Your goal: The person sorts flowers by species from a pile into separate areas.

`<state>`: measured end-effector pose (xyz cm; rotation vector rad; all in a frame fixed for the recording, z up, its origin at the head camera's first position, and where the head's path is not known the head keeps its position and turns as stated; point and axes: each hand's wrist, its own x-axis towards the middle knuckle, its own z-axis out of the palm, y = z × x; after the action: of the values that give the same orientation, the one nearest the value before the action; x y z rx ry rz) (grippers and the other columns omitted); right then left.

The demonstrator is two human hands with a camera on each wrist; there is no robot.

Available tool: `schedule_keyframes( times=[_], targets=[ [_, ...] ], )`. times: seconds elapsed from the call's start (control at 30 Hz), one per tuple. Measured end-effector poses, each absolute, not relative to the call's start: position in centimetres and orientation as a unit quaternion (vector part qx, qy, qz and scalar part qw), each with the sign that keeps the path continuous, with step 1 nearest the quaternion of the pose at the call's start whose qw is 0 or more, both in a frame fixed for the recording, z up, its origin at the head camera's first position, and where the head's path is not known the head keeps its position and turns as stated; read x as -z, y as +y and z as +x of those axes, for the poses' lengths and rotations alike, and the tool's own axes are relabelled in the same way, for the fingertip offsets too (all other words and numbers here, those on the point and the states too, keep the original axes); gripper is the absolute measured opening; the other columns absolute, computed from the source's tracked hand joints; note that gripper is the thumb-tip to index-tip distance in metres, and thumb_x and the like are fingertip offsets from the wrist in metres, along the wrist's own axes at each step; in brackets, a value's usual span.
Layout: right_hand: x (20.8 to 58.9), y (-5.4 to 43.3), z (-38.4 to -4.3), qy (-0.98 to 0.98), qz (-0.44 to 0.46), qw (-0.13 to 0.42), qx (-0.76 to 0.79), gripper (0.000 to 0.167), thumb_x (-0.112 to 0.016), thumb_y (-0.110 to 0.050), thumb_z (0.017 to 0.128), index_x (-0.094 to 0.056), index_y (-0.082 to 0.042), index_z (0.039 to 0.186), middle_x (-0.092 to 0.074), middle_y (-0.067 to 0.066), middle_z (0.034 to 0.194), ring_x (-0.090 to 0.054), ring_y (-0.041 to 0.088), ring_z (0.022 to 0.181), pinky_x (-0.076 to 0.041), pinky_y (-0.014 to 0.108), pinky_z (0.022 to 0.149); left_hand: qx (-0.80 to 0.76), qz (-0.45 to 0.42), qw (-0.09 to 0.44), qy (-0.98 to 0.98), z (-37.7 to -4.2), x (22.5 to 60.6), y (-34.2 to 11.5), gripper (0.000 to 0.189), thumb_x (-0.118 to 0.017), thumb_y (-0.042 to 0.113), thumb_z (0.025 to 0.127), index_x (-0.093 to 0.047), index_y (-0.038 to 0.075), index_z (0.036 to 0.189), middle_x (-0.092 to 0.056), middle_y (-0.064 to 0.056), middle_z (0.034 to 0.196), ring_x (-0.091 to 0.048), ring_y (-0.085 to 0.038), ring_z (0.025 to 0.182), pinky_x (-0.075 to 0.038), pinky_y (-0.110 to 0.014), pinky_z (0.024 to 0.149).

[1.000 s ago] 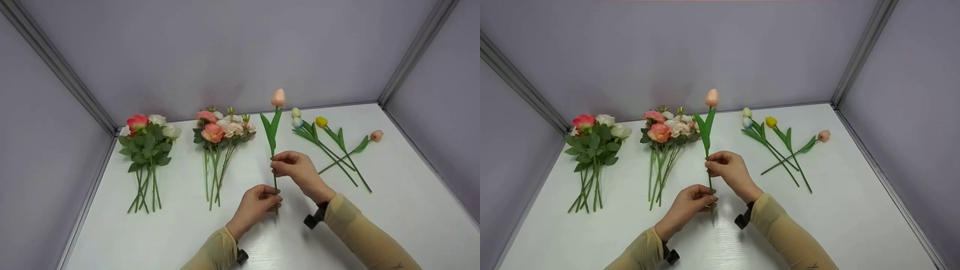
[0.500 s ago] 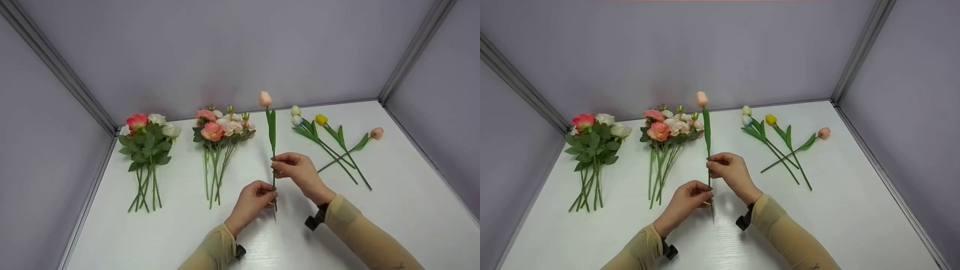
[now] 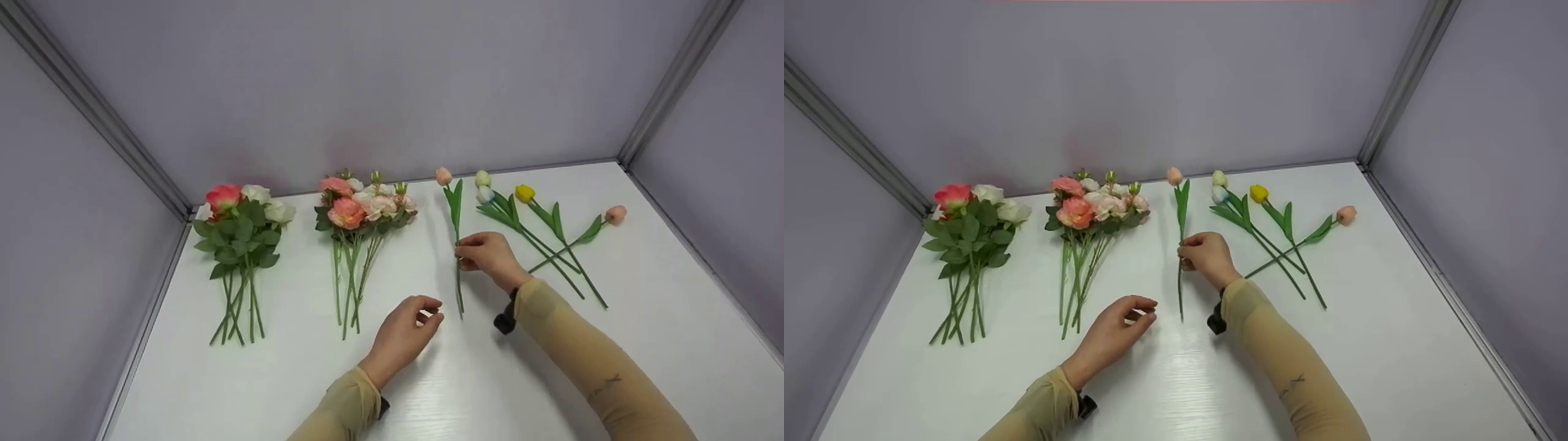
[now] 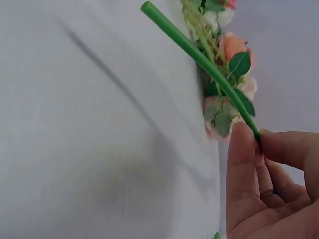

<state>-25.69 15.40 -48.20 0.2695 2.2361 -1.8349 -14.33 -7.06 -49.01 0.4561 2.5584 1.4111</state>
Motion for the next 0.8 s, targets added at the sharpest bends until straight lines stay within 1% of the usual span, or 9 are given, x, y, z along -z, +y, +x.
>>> schedule_keyframes(
  times=[0.17, 0.3, 0.43, 0.57, 0.67, 0.8],
  targets=[
    [49.2, 16.3, -27.7, 0.807, 0.109, 0.138, 0.564, 0.028, -0.069, -0.009, 0.098, -0.068, 0.008, 0.119, -0.069, 0.018, 0.104, -0.069, 0.019, 0.083, -0.061, 0.031, 0.074, -0.416, 0.204, 0.076, 0.883, -13.8, 49.2, -7.6, 0.026, -0.063, 0.028, 0.103, -0.070, 0.013, 0.124, -0.067, 0.003, 0.121, -0.066, -0.015, 0.103, -0.055, -0.030, 0.084],
    [49.6, 16.4, -28.3, 0.837, 0.107, 0.135, 0.519, 0.025, -0.069, -0.011, 0.097, -0.069, 0.005, 0.117, -0.070, 0.016, 0.104, -0.069, 0.020, 0.085, -0.060, 0.032, 0.074, -0.392, 0.217, 0.074, 0.891, -13.7, 49.3, -8.1, 0.027, -0.062, 0.029, 0.104, -0.070, 0.015, 0.125, -0.067, 0.005, 0.122, -0.065, -0.017, 0.105, -0.055, -0.032, 0.085],
    [49.9, 16.4, -28.1, 0.854, 0.098, 0.123, 0.496, 0.023, -0.069, -0.011, 0.096, -0.071, 0.003, 0.113, -0.070, 0.015, 0.102, -0.070, 0.020, 0.083, -0.059, 0.031, 0.072, -0.391, 0.217, 0.081, 0.891, -13.6, 49.5, -8.2, 0.027, -0.061, 0.030, 0.104, -0.071, 0.016, 0.124, -0.066, 0.006, 0.121, -0.065, -0.016, 0.104, -0.054, -0.033, 0.084],
    [50.0, 16.4, -27.8, 0.864, 0.089, 0.107, 0.485, 0.021, -0.070, -0.013, 0.095, -0.072, 0.002, 0.110, -0.072, 0.013, 0.096, -0.069, 0.020, 0.079, -0.058, 0.030, 0.068, -0.393, 0.222, 0.084, 0.889, -13.6, 49.4, -8.0, 0.026, -0.062, 0.029, 0.103, -0.071, 0.015, 0.123, -0.067, 0.005, 0.120, -0.065, -0.016, 0.102, -0.054, -0.033, 0.084],
    [50.1, 16.6, -27.7, 0.867, 0.088, 0.104, 0.479, 0.023, -0.071, -0.015, 0.095, -0.072, 0.001, 0.110, -0.072, 0.012, 0.092, -0.068, 0.020, 0.079, -0.056, 0.029, 0.067, -0.392, 0.227, 0.086, 0.887, -13.7, 49.4, -7.8, 0.026, -0.062, 0.029, 0.103, -0.071, 0.015, 0.123, -0.067, 0.004, 0.119, -0.065, -0.016, 0.102, -0.054, -0.033, 0.084],
    [50.1, 17.0, -27.6, 0.866, 0.094, 0.107, 0.480, 0.025, -0.071, -0.020, 0.096, -0.072, -0.001, 0.112, -0.071, 0.010, 0.092, -0.067, 0.019, 0.081, -0.055, 0.029, 0.068, -0.389, 0.228, 0.086, 0.889, -13.7, 49.4, -7.7, 0.026, -0.062, 0.030, 0.103, -0.071, 0.015, 0.123, -0.067, 0.006, 0.119, -0.065, -0.016, 0.102, -0.054, -0.033, 0.084]
  ],
)
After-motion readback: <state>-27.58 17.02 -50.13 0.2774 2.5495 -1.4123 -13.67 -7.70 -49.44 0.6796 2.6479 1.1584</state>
